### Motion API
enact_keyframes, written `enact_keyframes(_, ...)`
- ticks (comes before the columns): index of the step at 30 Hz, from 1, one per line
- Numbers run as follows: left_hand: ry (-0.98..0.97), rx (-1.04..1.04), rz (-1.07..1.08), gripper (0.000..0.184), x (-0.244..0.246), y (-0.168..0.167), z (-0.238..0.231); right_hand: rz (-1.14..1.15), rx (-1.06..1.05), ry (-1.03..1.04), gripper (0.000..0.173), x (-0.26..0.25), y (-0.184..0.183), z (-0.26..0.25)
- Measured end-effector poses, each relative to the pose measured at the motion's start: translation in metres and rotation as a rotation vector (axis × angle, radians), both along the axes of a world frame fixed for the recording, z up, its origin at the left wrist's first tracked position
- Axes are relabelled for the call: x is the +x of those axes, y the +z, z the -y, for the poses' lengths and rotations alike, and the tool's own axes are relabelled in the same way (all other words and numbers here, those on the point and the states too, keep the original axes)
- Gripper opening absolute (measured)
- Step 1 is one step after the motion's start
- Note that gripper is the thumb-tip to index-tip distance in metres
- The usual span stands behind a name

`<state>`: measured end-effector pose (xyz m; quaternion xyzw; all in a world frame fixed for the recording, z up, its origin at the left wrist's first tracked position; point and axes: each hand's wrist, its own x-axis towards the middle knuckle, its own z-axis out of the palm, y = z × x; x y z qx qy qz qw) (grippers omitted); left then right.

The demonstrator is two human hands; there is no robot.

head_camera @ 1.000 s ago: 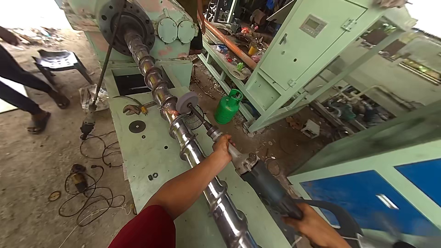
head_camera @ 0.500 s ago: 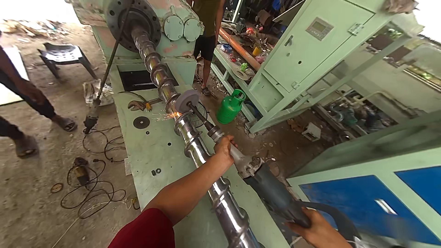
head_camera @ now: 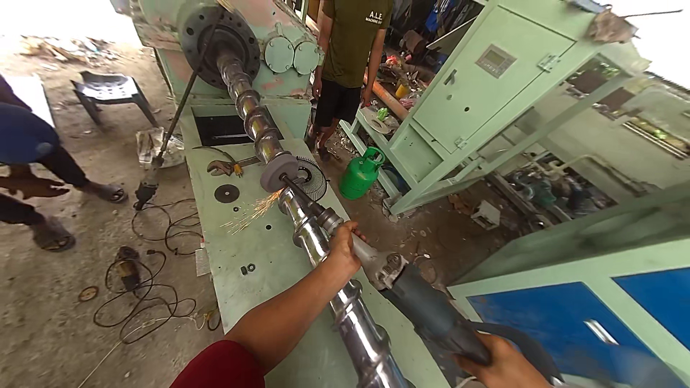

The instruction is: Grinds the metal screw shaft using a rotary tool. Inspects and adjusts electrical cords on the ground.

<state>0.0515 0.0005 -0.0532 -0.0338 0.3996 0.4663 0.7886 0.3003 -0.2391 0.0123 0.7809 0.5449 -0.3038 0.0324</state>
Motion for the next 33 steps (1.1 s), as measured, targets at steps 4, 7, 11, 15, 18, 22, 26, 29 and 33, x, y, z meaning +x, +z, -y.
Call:
enact_keyframes(4,0.023,-0.002,0.015,0.008,-0.003,-0.001,0.005,0.043,0.0,0.027,0.04,-0.001,0.007,0.0)
enact_keyframes(7,0.026,-0.009,0.023,0.011,-0.007,-0.001,0.01,0.064,-0.003,0.039,0.038,-0.002,0.01,0.0)
enact_keyframes(11,0.035,-0.008,0.032,0.012,-0.01,-0.001,0.013,0.089,-0.006,0.042,0.037,-0.005,0.014,0.0)
enact_keyframes(15,0.03,-0.009,0.028,0.012,-0.009,-0.001,0.012,0.089,-0.01,0.054,0.039,0.0,0.009,0.0)
enact_keyframes(18,0.029,-0.013,0.012,0.01,-0.005,0.0,0.008,0.075,-0.005,0.04,0.04,0.0,0.007,0.0)
enact_keyframes(22,0.014,-0.016,0.001,0.007,0.001,0.003,0.0,0.056,0.011,0.024,0.039,0.005,0.0,-0.003)
enact_keyframes(26,-0.002,-0.001,-0.024,0.008,0.01,0.001,-0.01,0.023,0.023,-0.007,0.038,0.012,-0.012,-0.006)
enact_keyframes(29,-0.015,-0.008,-0.04,0.009,0.017,-0.001,-0.017,-0.02,0.03,-0.031,0.037,0.018,-0.022,-0.009)
enact_keyframes(33,-0.04,-0.004,-0.078,0.008,0.028,-0.005,-0.026,-0.092,0.038,-0.065,0.038,0.031,-0.04,-0.011)
